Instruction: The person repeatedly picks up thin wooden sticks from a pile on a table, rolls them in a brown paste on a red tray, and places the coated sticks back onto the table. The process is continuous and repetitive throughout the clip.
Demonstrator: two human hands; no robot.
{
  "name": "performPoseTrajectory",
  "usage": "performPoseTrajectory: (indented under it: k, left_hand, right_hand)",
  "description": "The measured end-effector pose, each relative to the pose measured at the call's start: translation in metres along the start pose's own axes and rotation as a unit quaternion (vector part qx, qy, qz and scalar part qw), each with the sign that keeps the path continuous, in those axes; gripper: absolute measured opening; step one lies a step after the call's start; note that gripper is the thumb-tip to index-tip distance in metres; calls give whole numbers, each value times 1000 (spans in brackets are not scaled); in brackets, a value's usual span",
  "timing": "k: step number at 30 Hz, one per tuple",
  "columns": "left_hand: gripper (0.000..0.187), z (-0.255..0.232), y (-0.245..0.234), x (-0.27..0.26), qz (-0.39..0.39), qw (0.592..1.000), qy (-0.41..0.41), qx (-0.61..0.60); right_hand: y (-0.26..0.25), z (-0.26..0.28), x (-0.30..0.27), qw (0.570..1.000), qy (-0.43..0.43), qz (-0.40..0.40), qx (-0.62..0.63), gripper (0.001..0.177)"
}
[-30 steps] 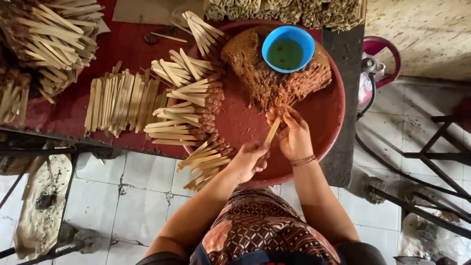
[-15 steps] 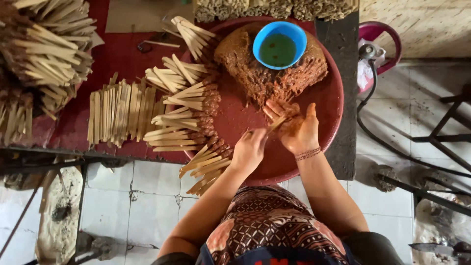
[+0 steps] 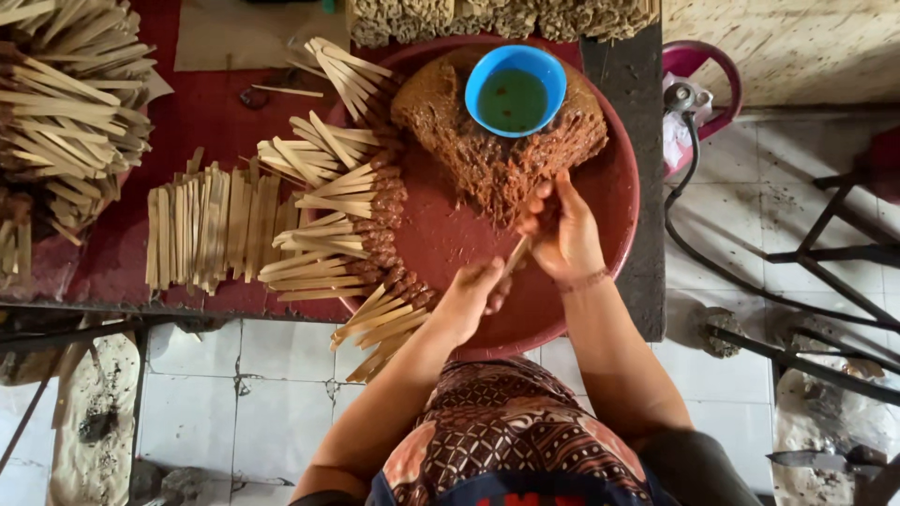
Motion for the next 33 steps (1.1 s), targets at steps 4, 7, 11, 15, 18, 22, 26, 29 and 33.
performPoseTrajectory:
  k: [4, 7, 11, 15, 18, 22, 26, 29, 33]
  left_hand:
    - [29, -7, -10, 9, 58, 996, 37, 49]
    - [23, -12, -10, 13, 76, 971, 93, 206]
    - [18, -82, -34, -10, -16, 854, 252, 455]
    - [15, -111, -108, -30, -76, 811, 264, 517]
    - [16, -125, -164, -36, -136, 742, 268, 600]
    - [24, -121, -208, -40, -132, 708, 160, 675]
    - [24, -87, -217, -7, -28, 636, 99, 765]
    - [22, -96, -190, 5, 127, 606, -22, 785]
    - [17, -85, -200, 40, 192, 532, 31, 824]
  right_hand:
    - [-15, -16, 5, 1000, 26, -6, -5, 30]
    - [-25, -21, 7, 998, 32, -44, -8, 34]
    - [-41, 41, 19, 946, -216, -159, -182, 21]
    - [-91, 41, 72, 467, -426, -130, -764, 12]
    - [-87, 26, 79, 322, -507, -56, -798, 9]
    - [-114, 24, 90, 311, -483, -57, -816, 14]
    - [-136, 24, 94, 199, -344, -131, -908, 17]
    - [-133, 34, 98, 331, -284, -100, -894, 35]
    - [-129, 16, 89, 300, -295, -103, -901, 14]
Point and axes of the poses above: each hand's wrist, its own x-axis towards the middle knuckle, its own y-axis out of the palm, z = x × y, the point moved 9 cm from there along x, towards the middle knuckle, and after that the axes turned 7 degrees about y, right-handed, at the moved point
